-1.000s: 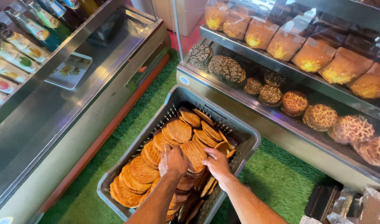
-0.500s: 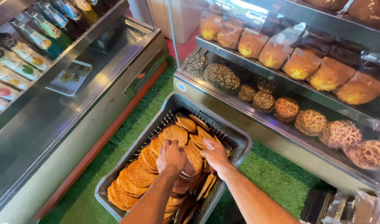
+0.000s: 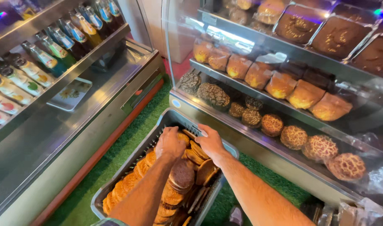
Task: The person repeatedly picks round flatbreads from a metal tray and stacks them in a plastic basket. The action is performed by hand in a small shop with shelves of packaged goods and a refrigerated display case.
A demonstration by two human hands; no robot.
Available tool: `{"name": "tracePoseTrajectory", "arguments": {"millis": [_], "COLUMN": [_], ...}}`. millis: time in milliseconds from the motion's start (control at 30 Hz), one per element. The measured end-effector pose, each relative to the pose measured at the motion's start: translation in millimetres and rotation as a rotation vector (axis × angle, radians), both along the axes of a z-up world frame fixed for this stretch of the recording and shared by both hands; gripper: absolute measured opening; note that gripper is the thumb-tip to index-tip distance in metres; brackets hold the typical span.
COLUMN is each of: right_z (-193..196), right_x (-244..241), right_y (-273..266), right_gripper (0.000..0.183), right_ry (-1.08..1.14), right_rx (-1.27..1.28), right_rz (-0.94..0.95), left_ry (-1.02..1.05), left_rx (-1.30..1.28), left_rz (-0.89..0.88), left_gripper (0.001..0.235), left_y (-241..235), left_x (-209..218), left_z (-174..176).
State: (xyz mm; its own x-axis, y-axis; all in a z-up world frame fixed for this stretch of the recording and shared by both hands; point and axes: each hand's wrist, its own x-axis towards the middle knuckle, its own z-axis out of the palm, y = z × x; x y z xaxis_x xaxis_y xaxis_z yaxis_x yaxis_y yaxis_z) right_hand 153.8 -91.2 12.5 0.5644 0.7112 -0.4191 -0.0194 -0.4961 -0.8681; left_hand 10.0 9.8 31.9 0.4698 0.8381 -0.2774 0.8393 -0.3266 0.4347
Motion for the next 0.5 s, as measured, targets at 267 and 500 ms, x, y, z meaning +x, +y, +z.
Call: {"name": "tracePoseTrajectory", "arguments": {"millis": [267, 500], "right_z": [90.4, 171.9], "right_x": [39.0, 115.2], "right_y": [17.1, 31.5], "right_gripper": [0.065, 0.068], "right_ry": [-0.108, -0.239], "right_rx": [0.194, 0.219], "right_rz": [-0.036, -0.033], "left_ry": [-0.094, -0.211], "left_rx": [0.079, 0.211], "left_rz": [-0.014, -0.05], "left_gripper": [0.061, 0.057], "left_y": [19.7, 25.8], "left_x": [38.4, 97.5], "left_z": [88.2, 174.7]}}
